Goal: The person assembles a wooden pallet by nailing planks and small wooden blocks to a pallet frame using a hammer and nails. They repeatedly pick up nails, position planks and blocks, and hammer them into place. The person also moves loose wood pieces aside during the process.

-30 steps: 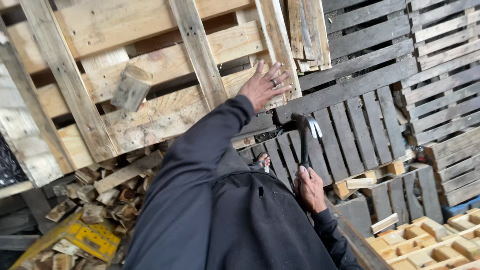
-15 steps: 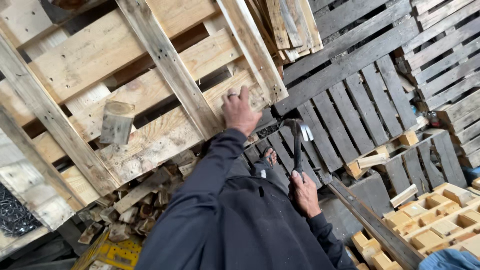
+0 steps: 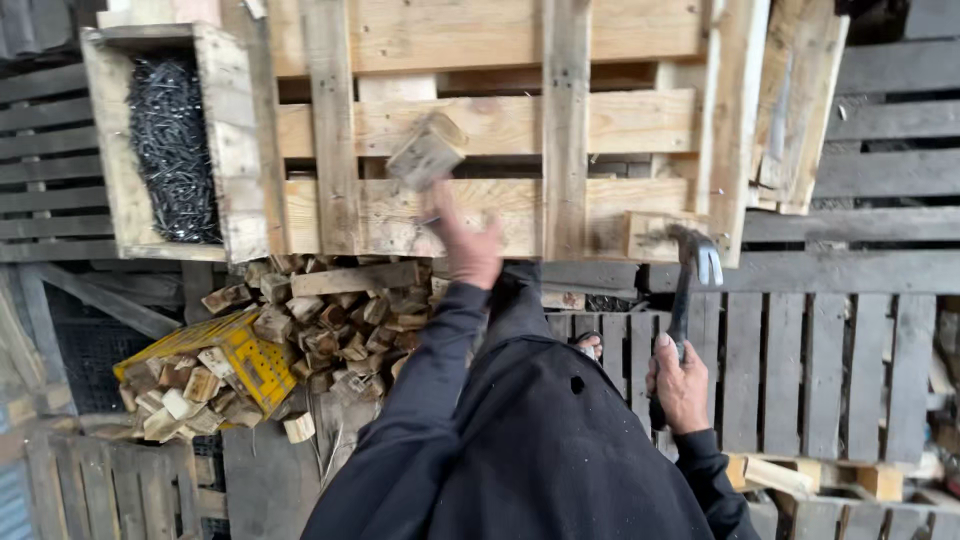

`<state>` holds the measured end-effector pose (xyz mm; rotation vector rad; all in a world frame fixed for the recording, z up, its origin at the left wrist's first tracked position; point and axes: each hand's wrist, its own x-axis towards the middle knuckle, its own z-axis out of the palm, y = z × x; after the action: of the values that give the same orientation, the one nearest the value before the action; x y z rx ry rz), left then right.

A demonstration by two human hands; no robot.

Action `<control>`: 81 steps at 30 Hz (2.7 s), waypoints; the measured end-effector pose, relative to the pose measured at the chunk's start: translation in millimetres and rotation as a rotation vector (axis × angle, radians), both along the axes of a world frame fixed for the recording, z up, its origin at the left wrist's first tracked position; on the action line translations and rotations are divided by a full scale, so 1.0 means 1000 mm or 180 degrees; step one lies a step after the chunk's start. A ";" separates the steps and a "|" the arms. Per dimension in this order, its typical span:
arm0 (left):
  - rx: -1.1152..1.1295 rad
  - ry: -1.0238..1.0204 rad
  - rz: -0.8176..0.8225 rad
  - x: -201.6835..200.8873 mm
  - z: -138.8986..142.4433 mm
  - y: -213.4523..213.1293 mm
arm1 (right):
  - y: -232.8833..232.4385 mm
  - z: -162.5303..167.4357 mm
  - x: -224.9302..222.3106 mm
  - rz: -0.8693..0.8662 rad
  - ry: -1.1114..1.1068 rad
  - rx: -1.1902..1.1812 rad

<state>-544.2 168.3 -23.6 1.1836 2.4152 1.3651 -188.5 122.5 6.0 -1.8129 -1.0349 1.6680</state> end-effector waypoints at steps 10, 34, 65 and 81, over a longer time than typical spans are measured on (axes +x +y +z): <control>-0.1546 0.0826 -0.0263 -0.162 -0.016 0.025 | 0.024 0.033 -0.041 0.1046 -0.0694 0.0176; -0.0668 -0.6314 0.0735 -0.077 -0.041 -0.042 | 0.006 -0.017 -0.096 0.1457 -0.0655 -0.0021; -0.2008 -0.0481 -0.0449 -0.091 -0.057 -0.055 | 0.087 0.159 -0.185 0.1919 0.2111 0.3260; -0.2287 -0.0501 -0.0551 -0.092 -0.051 -0.046 | 0.102 0.127 -0.192 0.2062 0.1828 0.2780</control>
<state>-635.8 122.4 -74.3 0.9974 2.2972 0.4370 -380.3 224.7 132.7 -0.4235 -1.7751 1.5087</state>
